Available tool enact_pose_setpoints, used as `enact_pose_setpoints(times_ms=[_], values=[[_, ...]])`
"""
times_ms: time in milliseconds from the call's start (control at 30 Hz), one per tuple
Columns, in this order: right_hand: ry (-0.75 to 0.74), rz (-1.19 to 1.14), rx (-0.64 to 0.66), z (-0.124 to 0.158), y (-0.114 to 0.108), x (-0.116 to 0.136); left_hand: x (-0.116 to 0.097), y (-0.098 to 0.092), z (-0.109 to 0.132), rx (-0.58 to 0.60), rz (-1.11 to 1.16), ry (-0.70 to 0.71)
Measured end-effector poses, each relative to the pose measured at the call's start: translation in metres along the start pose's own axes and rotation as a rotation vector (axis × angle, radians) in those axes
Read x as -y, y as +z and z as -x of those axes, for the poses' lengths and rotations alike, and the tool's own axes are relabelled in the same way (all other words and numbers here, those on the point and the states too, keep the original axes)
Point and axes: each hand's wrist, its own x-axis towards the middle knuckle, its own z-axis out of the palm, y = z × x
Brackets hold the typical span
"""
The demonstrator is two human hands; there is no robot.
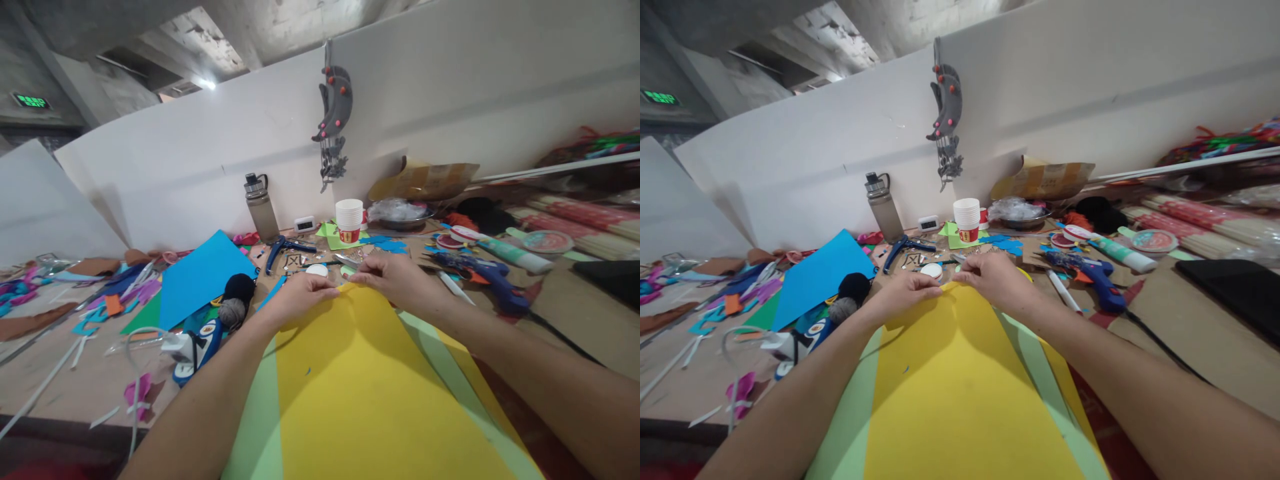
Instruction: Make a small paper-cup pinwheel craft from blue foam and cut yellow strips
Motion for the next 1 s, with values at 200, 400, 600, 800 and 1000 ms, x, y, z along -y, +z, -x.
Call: enact_pose_setpoints(times_ms=[200, 400, 600, 800, 1000], values=[[-0.032, 0.047, 0.012, 0.0, 0.002, 0.0, 0.003, 0.003, 0.001, -0.005, -0.025, -0.021], [-0.021, 0.155, 0.002, -0.003, -0.003, -0.009, 0.003, 0.006, 0.005, -0.017, -0.041, -0.057], [-0.063, 0.106, -0.078, -0.001, -0.01, 0.001, 0.004, 0.006, 0.004, -0.031, -0.052, -0.054], [-0.14, 0.002, 0.057, 0.003, 0.003, 0.005, 0.005, 0.005, 0.002, -0.026, -0.101, 0.005], [-0.086, -0.008, 0.083, 0.001, 0.007, -0.004, 0.004, 0.004, 0.002, -0.035, -0.211, 0.023]])
